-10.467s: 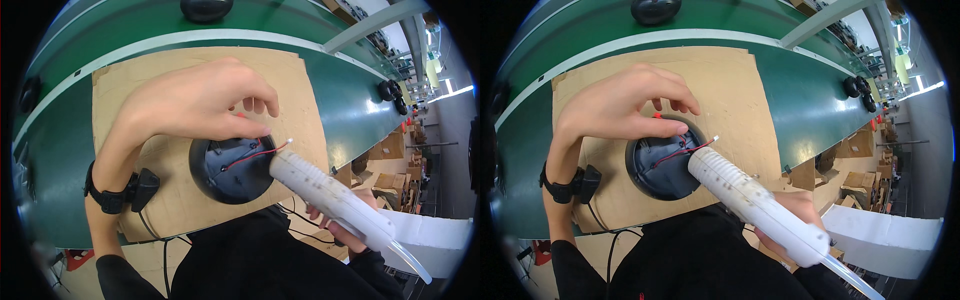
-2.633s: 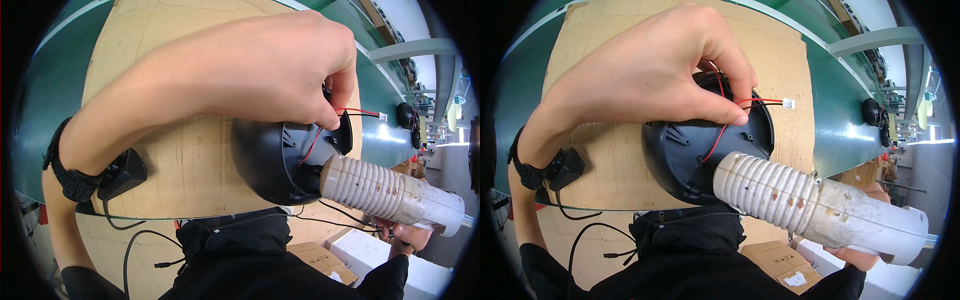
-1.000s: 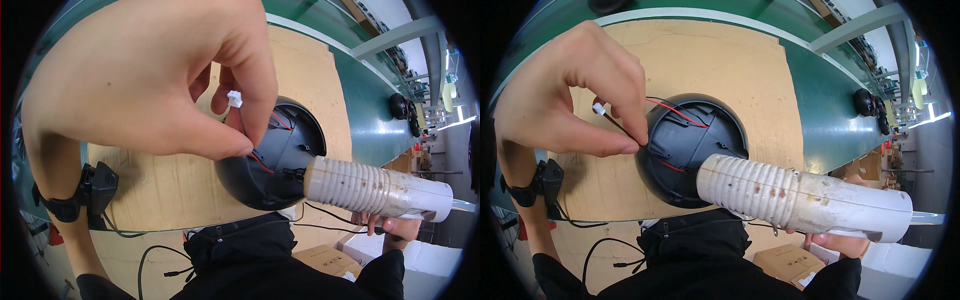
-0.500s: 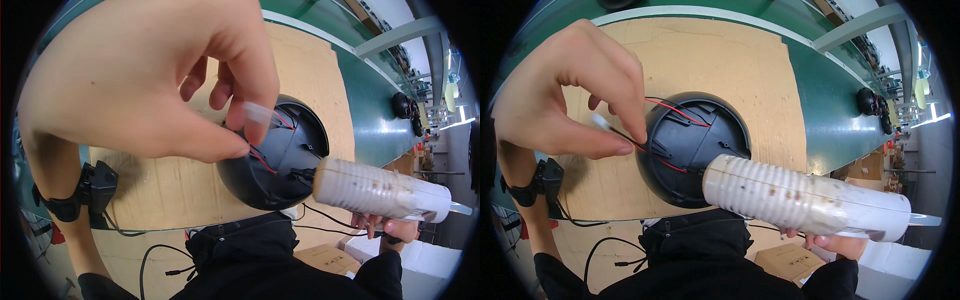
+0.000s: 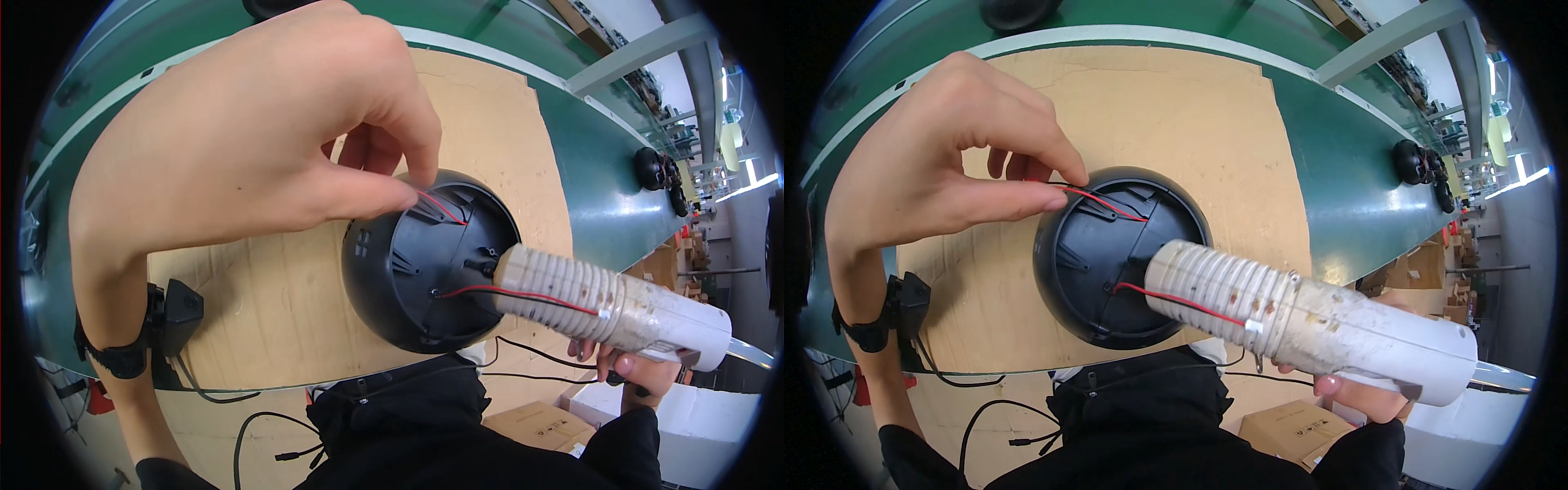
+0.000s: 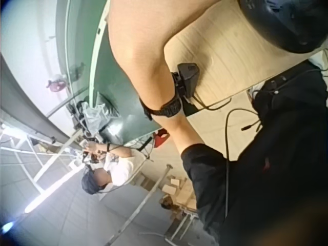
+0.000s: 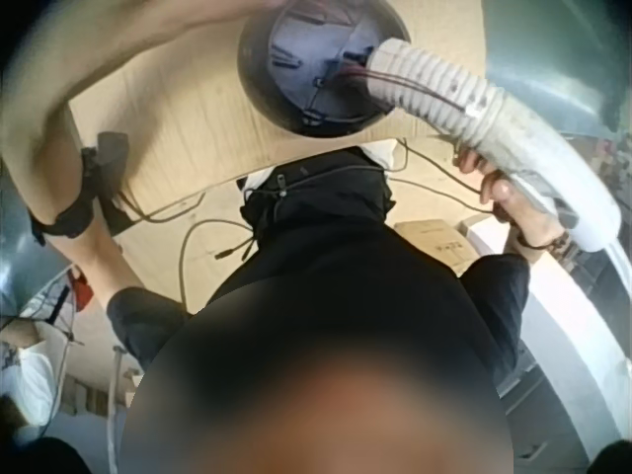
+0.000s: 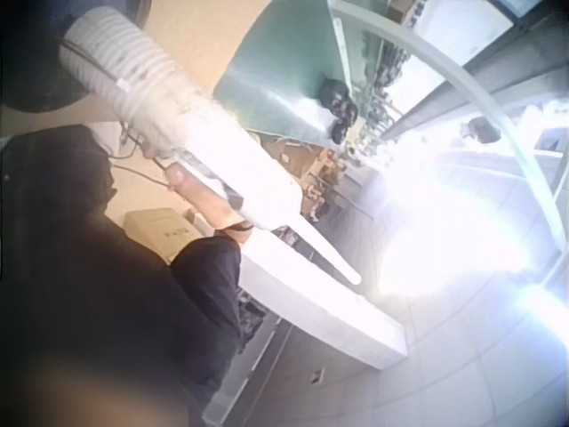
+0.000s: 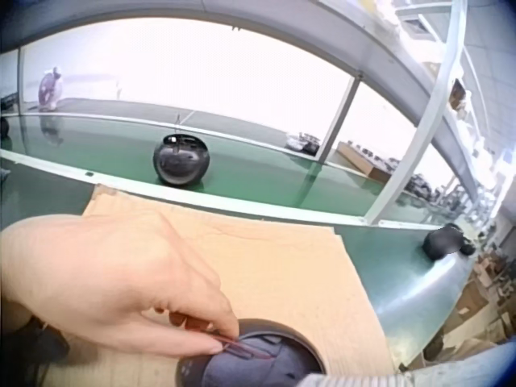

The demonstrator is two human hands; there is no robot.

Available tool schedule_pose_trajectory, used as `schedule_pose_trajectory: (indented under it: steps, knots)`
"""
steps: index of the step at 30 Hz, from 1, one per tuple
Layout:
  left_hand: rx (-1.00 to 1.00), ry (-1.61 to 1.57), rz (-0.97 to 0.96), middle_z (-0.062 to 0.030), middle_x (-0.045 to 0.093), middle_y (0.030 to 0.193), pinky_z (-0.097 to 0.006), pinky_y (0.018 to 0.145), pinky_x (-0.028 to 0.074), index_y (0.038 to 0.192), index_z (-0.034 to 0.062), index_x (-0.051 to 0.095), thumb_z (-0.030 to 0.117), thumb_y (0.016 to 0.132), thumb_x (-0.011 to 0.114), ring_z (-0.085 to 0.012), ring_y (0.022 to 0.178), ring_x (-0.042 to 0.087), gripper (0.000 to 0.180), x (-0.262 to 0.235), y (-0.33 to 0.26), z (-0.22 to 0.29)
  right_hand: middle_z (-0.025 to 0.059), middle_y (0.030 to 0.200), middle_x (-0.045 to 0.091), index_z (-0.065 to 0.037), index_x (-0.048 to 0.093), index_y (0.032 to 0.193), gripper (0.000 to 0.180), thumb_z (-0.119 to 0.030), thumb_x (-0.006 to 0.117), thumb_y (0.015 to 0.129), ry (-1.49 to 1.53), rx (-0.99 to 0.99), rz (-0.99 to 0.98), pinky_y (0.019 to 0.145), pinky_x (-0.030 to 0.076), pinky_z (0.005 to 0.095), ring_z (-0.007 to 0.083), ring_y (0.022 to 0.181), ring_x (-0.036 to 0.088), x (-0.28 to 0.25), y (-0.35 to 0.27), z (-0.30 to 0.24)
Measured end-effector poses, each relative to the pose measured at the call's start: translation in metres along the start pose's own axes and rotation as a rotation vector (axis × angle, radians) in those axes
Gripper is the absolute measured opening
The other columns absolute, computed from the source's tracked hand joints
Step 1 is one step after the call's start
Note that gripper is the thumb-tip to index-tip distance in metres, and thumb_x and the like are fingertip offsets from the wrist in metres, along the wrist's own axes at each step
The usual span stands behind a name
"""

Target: Applying hot glue to secure wires inside black plastic housings on an assembly line.

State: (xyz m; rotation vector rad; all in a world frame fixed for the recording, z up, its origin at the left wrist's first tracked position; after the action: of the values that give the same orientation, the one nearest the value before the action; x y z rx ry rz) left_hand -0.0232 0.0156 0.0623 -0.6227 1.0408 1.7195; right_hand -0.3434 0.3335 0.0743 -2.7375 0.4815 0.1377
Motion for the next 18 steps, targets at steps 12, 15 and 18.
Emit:
schedule_pose_trajectory:
  steps: [12,15,18]
  knots:
    - [0.036,-0.018,0.441,-0.0070,0.066,0.079,-0.031,0.060,0.049,0.088,0.0000,0.070,0.004,0.085,0.072,-0.0199,0.069,0.062,0.005,0.042,0.005,-0.043,0.0131,0.115,0.065,-0.001,0.056,0.117,0.070,-0.020,0.096,0.063,-0.569,-0.363,0.178,0.091,0.057,0.0372,0.0246,0.105,0.069,0.132,0.065,-0.029]
    - [0.072,0.007,0.490,-0.0078,0.066,0.079,-0.031,0.061,0.051,0.087,0.0000,0.069,0.004,0.085,0.071,-0.0205,0.070,0.063,0.005,0.027,0.008,-0.043,0.0111,0.114,0.065,-0.002,0.057,0.116,0.070,-0.022,0.097,0.062,-0.627,-0.406,0.192,0.092,0.056,0.0365,0.0229,0.106,0.068,0.137,0.065,-0.031]
    - [0.076,-0.206,-0.096,-0.0264,0.065,0.099,-0.047,0.086,0.051,0.100,-0.0060,0.063,0.018,0.089,0.068,-0.0413,0.097,0.065,0.026,0.007,0.005,-0.042,0.0098,0.112,0.064,-0.002,0.057,0.116,0.072,-0.025,0.098,0.062,-0.694,-0.437,0.190,0.091,0.056,0.0361,0.0218,0.105,0.067,0.138,0.065,-0.034]
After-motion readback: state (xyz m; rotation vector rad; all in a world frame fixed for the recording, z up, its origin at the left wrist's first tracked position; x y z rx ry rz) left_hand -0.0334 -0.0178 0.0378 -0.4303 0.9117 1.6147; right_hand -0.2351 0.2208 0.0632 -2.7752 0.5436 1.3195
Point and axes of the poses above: each hand's wrist, its own y-axis towards the middle knuckle, its own x-axis out of the palm, z = x × y, the point moved 3 cm from there along y, towards the middle knuckle
